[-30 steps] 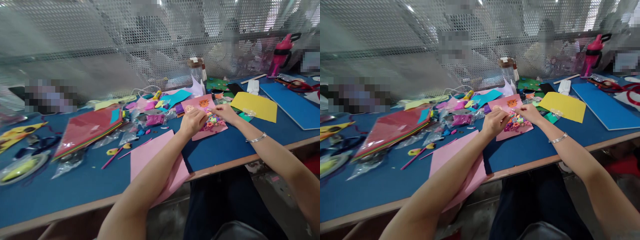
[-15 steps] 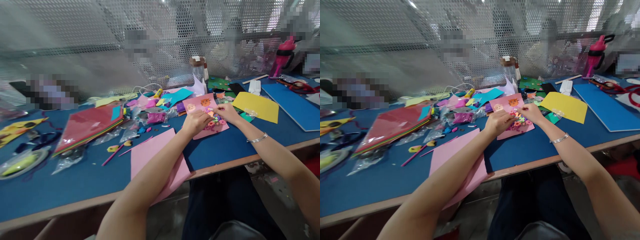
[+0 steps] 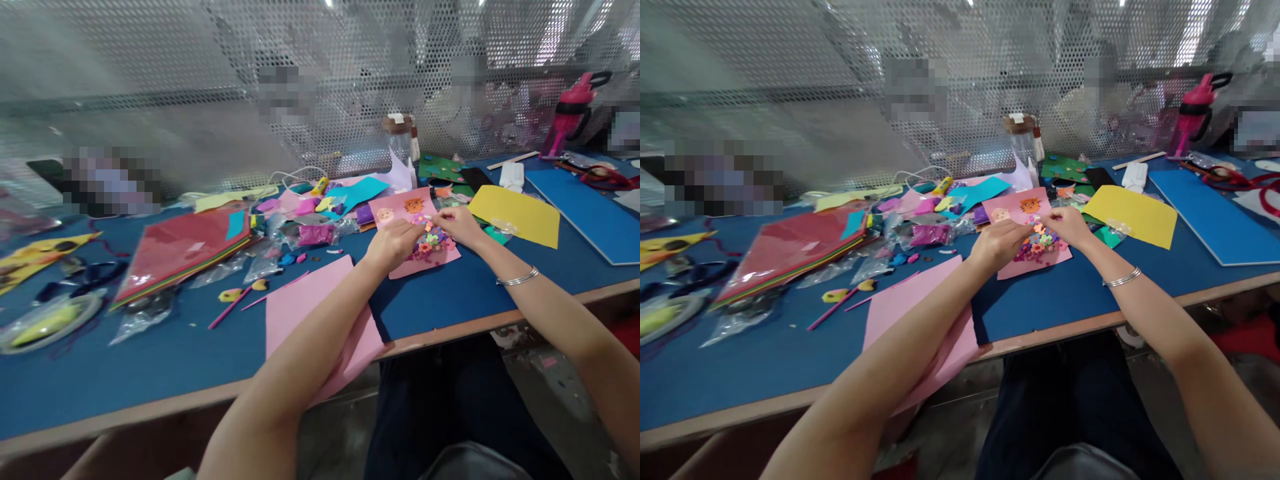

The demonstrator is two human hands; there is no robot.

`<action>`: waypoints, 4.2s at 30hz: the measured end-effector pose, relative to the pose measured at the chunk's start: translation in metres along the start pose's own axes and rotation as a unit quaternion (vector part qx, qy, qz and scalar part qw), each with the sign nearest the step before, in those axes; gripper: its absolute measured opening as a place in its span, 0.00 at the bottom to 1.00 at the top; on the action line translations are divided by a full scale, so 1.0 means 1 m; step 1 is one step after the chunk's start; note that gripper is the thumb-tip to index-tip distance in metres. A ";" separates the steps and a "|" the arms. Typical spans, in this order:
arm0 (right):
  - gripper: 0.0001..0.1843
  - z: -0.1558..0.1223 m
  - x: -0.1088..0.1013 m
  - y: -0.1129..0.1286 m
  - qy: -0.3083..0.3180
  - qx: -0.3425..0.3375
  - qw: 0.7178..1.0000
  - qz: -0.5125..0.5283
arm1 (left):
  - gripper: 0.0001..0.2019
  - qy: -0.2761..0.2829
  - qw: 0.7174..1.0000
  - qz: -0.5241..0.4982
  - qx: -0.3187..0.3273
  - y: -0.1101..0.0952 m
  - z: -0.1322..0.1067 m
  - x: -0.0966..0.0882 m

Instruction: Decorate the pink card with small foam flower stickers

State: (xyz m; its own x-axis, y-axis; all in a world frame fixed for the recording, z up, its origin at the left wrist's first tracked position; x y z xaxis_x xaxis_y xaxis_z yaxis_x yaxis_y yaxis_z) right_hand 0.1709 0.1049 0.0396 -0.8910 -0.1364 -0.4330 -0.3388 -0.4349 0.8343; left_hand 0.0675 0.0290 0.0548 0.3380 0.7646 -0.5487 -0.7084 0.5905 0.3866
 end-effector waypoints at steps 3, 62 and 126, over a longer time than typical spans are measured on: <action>0.15 0.000 -0.002 0.000 -0.003 -0.001 1.000 0.002 | 0.12 -0.002 1.000 0.014 -0.006 0.001 0.000 0.001; 0.15 0.003 0.002 -0.002 0.011 -0.037 0.997 -0.068 | 0.12 0.318 0.889 -0.276 -0.182 0.020 -0.012 0.031; 0.16 0.002 0.009 -0.005 0.051 -0.029 0.989 -0.138 | 0.09 0.455 0.856 -0.155 -0.189 0.020 -0.036 0.056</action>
State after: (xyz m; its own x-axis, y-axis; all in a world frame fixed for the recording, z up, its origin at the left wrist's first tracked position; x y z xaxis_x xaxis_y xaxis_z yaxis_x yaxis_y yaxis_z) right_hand 0.1637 0.1075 0.0324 -0.7305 -0.0936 -0.6765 -0.5446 -0.5179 0.6597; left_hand 0.0500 0.0743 0.0057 0.0447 -0.0322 -0.9985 -0.8799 0.4720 -0.0546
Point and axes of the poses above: each hand's wrist, its own z-axis towards the middle knuckle, its own x-axis out of the palm, y = z × x, the point moved 8 cm from there along z, towards the middle knuckle, and after that the axes turned 8 degrees about z, right-handed, at the moved point
